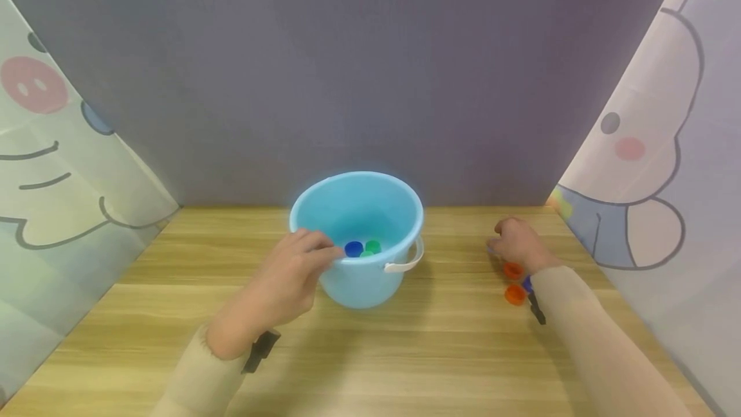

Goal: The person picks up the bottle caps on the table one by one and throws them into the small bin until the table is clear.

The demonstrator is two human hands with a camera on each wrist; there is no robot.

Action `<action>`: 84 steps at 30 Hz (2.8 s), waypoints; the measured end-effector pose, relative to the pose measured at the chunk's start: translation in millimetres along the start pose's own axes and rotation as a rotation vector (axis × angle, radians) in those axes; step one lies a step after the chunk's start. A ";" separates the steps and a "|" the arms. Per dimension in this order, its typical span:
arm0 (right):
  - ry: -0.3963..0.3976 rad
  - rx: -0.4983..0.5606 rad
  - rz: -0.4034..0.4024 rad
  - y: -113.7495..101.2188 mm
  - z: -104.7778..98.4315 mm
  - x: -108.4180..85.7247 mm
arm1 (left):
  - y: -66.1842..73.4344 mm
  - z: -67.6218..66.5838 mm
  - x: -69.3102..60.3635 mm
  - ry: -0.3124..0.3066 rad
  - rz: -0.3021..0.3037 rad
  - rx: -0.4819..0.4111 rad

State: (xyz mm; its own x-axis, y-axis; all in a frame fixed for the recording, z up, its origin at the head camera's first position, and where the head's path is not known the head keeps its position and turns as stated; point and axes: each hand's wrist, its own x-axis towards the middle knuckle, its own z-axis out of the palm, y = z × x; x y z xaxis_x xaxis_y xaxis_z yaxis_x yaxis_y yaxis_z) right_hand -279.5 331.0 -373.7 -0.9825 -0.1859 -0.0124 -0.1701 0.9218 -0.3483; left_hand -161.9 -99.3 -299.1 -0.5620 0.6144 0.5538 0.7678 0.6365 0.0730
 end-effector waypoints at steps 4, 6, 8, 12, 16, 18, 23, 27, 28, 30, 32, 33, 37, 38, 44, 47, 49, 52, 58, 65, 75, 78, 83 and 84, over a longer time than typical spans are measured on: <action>-0.005 -0.005 -0.001 1.2 1.0 0.8 | -0.3 -0.2 -0.2 0.001 0.001 0.006; -0.016 -0.006 0.007 1.8 1.1 1.0 | -0.3 -0.3 -0.3 0.000 0.000 0.010; -0.031 -0.006 0.017 2.4 1.3 1.1 | -0.2 -0.5 -0.3 0.000 -0.001 0.011; -0.056 -0.004 0.031 4.8 2.8 2.0 | -0.1 -0.4 -0.3 0.000 -0.002 0.009; -0.081 0.019 0.034 8.0 5.4 3.4 | 0.1 -0.1 -0.3 -0.002 -0.001 0.008; -0.101 0.035 0.048 8.5 6.5 3.0 | 0.2 0.1 -0.4 -0.002 0.000 0.007; -0.131 0.042 0.074 7.6 6.8 1.8 | 0.1 0.5 -0.4 0.000 0.001 0.004; -0.150 0.054 0.093 7.4 6.7 1.4 | 0.1 0.6 -0.3 0.003 0.000 0.003; -0.154 0.057 0.099 7.3 6.7 1.1 | 0.1 0.5 -0.2 0.002 0.000 0.003; -0.165 0.065 0.112 7.5 7.0 0.9 | 0.2 0.4 -0.1 0.002 -0.003 0.003; -0.167 0.064 0.123 6.7 6.5 0.2 | 0.4 0.2 0.0 0.001 -0.004 0.003; -0.161 0.055 0.120 6.7 6.3 0.1 | 0.4 0.2 0.0 0.000 -0.004 0.003; -0.131 0.027 0.100 6.3 5.0 -0.4 | 0.5 0.2 -0.1 -0.002 -0.005 0.004; -0.125 0.022 0.095 6.0 4.6 -0.6 | 0.4 0.2 -0.2 -0.002 -0.005 0.004; -0.139 0.057 0.088 5.1 3.6 -1.0 | 0.0 0.1 -0.7 -0.003 -0.006 0.002; -0.127 0.074 0.082 4.7 3.8 -0.7 | -0.3 0.0 -0.7 -0.001 -0.007 0.001; -0.123 0.085 0.082 4.2 3.9 -0.6 | -0.4 -0.1 -0.9 0.000 -0.008 0.001; -0.116 0.104 0.089 2.5 3.2 -1.5 | -0.4 0.0 -1.1 -0.001 -0.008 0.003; -0.090 0.130 0.096 0.5 2.2 -1.8 | -0.3 0.2 -1.6 0.000 -0.007 0.004; -0.059 0.160 0.111 -1.4 1.8 -0.1 | -0.3 0.2 -2.1 -0.003 -0.009 0.005; 0.017 0.144 0.075 -8.2 -1.4 -3.9 | 0.1 0.3 -1.8 -0.004 -0.011 0.007; 0.044 0.181 0.077 -10.4 -1.6 -6.3 | 0.1 0.2 -1.5 -0.001 -0.010 0.007; 0.067 0.233 0.082 -9.8 0.3 -8.4 | 0.2 0.0 -1.2 0.005 -0.007 0.006; 0.074 0.235 0.077 -9.7 0.6 -8.7 | 0.2 -0.1 -1.2 0.006 -0.005 0.006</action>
State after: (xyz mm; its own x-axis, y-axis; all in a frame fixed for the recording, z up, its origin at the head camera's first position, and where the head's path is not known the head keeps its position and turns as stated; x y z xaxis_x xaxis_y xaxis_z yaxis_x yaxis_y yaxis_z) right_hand -269.3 323.5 -370.7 -0.9963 -0.0843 0.0184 -0.0802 0.8263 -0.5575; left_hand -161.1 -100.0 -299.7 -0.5643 0.6082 0.5583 0.7628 0.6427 0.0707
